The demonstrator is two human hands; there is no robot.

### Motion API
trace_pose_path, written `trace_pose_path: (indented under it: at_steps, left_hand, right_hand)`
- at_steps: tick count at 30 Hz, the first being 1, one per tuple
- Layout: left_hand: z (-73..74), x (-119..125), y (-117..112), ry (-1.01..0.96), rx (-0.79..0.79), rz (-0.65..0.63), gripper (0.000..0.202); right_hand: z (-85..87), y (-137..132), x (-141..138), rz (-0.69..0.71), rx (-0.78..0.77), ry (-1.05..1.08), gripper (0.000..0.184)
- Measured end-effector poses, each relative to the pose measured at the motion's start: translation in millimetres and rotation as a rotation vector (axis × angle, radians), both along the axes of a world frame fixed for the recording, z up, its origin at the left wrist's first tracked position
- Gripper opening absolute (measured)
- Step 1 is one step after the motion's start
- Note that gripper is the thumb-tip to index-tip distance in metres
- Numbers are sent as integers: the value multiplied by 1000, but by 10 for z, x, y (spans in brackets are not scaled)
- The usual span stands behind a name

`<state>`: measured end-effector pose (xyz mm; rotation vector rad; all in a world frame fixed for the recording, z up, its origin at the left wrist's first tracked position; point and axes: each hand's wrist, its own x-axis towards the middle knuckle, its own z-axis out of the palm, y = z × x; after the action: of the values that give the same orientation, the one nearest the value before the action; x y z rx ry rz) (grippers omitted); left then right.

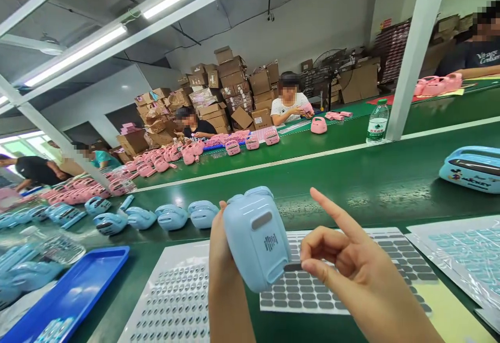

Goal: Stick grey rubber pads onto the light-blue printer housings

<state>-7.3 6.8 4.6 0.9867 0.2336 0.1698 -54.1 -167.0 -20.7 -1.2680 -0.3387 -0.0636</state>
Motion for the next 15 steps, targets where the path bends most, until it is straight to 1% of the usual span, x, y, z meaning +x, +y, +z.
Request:
trace_pose_path:
  at_steps: [3,4,6,9,15]
  left_hand:
    - [0,20,18,23,8,26,54]
    - [9,21,14,30,5,33,53]
    - [32,17,-5,53,5,61,50]
    - [48,6,-26,65,-7,74,47]
    - [8,-2,0,-22,-7,13,49]
  right_hand:
    - [-30,10,4,-125,-87,-158,77]
    - [-45,20,11,-163,-93,-191,77]
    - [-64,42,18,-186,-96,-198,78]
    - [-27,61,-7,-153,-108,-148,80]
    - [182,71,-142,-42,-184,71,81]
